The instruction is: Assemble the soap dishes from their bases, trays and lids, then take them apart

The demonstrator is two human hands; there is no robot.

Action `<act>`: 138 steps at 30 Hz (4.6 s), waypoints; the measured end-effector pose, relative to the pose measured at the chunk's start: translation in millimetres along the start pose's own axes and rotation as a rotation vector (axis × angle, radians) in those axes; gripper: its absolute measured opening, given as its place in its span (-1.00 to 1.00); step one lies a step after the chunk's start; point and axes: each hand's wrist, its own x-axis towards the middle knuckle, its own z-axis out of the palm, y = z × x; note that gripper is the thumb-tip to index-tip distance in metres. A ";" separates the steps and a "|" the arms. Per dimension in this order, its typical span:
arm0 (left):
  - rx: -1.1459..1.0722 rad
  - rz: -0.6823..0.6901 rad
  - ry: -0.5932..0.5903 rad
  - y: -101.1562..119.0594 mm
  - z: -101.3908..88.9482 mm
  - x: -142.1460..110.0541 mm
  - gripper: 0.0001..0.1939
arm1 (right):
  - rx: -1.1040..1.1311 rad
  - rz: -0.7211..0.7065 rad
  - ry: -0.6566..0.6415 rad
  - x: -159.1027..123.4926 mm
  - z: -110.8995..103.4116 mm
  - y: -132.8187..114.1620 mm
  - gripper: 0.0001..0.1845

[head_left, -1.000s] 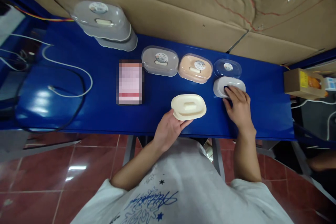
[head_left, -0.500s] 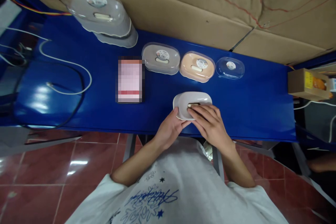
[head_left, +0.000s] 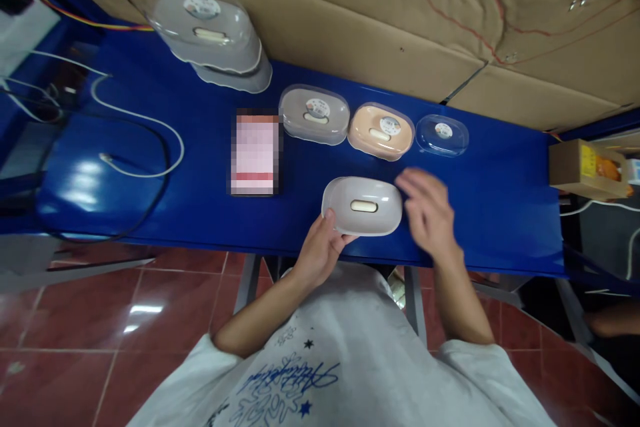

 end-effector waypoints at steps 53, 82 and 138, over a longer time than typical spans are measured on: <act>0.082 -0.192 -0.173 9.0 -3.4 1.4 -0.53 | -0.316 0.083 -0.066 -16.6 -36.5 94.3 -0.18; -0.267 0.096 0.031 36.5 -22.7 2.2 -0.34 | 0.173 -0.187 -0.481 97.9 33.0 -53.2 -0.14; -0.265 0.049 0.107 25.2 -46.5 -55.9 -0.36 | 0.340 -0.182 -0.488 67.5 47.3 -58.9 -0.29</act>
